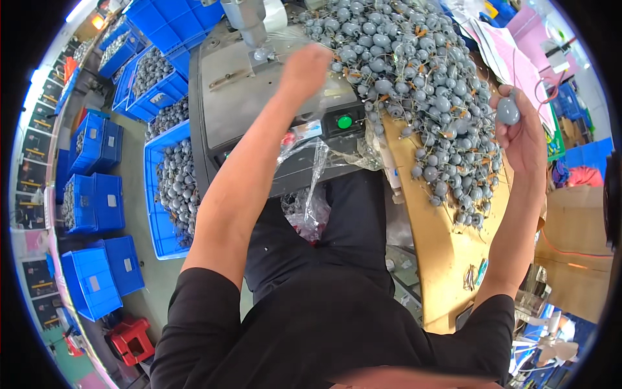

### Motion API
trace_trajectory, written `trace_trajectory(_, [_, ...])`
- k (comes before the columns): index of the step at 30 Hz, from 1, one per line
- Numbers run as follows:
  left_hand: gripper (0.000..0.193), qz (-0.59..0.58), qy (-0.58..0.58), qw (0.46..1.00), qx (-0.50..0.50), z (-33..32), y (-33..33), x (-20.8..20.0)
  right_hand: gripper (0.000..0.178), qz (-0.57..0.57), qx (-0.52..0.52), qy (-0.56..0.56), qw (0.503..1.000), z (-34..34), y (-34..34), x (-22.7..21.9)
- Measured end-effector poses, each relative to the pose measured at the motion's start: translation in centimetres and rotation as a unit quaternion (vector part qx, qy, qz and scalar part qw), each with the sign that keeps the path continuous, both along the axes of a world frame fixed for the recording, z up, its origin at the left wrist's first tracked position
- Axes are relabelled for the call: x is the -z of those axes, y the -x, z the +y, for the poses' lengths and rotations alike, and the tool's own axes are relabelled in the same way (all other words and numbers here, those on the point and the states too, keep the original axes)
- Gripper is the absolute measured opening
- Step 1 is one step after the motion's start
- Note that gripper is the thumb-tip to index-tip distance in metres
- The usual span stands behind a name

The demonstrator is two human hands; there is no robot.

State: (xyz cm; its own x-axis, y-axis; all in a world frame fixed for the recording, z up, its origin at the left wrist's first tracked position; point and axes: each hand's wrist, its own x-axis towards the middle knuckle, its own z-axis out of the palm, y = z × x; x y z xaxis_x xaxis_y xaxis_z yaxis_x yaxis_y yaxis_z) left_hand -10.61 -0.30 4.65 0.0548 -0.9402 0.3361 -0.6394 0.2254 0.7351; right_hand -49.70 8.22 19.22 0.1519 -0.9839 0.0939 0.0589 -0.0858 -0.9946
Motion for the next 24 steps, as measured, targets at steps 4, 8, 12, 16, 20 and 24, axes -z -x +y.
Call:
trace_trajectory(4, [0.050,-0.219,-0.145,0.964,0.050,1.4,2.2,-1.9,0.034,0.128,-0.025,0.010,0.991,0.2,-2.4,0.0])
trace_trajectory(8, [0.057,-0.072,-0.126,0.982,-0.125,4.5,-2.2,-2.3,0.033,0.313,-0.054,0.084,0.944,1.6,-3.9,-1.6])
trace_trajectory(12, [0.055,-0.170,0.083,0.941,-0.282,1.8,-6.8,2.0,0.026,0.298,-0.085,0.092,0.946,2.1,-4.7,-1.8])
trace_trajectory(16, [0.060,-0.193,0.030,0.925,-0.327,-0.7,-7.9,2.8,0.019,0.236,-0.191,0.034,0.952,2.7,-7.9,-4.1])
trace_trajectory(20, [0.059,-0.129,0.046,0.939,-0.316,-0.8,-8.3,2.7,0.018,0.246,-0.283,0.018,0.927,2.9,-12.1,-5.9])
trace_trajectory(24, [0.055,-0.140,0.114,0.938,-0.296,2.8,-9.2,2.6,0.015,0.316,-0.354,0.087,0.876,2.2,-17.6,-4.6])
